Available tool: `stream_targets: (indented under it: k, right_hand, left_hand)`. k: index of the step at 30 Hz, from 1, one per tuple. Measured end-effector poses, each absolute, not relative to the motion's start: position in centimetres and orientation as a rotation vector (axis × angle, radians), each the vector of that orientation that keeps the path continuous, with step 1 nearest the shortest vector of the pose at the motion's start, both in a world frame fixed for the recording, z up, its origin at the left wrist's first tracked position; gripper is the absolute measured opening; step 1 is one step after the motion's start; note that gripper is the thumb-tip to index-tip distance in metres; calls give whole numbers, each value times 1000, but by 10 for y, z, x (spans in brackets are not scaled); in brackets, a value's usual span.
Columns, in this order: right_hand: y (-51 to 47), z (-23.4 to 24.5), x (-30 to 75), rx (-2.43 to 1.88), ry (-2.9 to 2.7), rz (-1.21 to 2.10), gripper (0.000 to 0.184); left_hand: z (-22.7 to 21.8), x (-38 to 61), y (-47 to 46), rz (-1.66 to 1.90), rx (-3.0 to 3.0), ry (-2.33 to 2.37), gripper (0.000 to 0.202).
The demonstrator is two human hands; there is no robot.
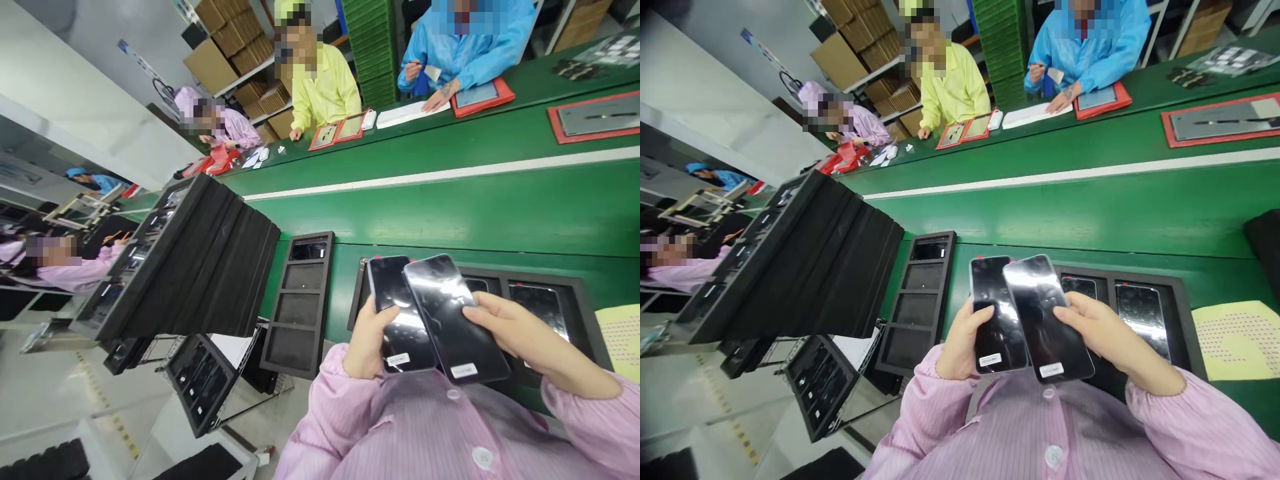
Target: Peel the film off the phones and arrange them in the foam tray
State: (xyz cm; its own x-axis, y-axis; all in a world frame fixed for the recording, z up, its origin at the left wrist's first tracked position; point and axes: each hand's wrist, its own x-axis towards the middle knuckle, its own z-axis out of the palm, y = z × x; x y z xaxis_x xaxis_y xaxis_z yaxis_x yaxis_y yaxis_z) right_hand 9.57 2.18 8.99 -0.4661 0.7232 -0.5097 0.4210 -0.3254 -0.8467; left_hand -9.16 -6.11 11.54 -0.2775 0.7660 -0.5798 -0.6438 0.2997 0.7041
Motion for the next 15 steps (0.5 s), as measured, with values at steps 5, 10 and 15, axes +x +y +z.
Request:
stream_targets:
  k: [5, 10, 15]
  right_hand:
    - [31, 31, 85, -1699, -1735, 1635, 36]
    - [28, 5, 49, -1757, -2015, 1563, 30]
    - [49, 35, 47, -1632, -2152, 1304, 27]
  left_hand:
    - [109, -127, -76, 1528, -35, 1426, 37]
    - [115, -118, -76, 1433, 30, 1358, 33]
    - [122, -91, -68, 1274, 130, 1205, 36]
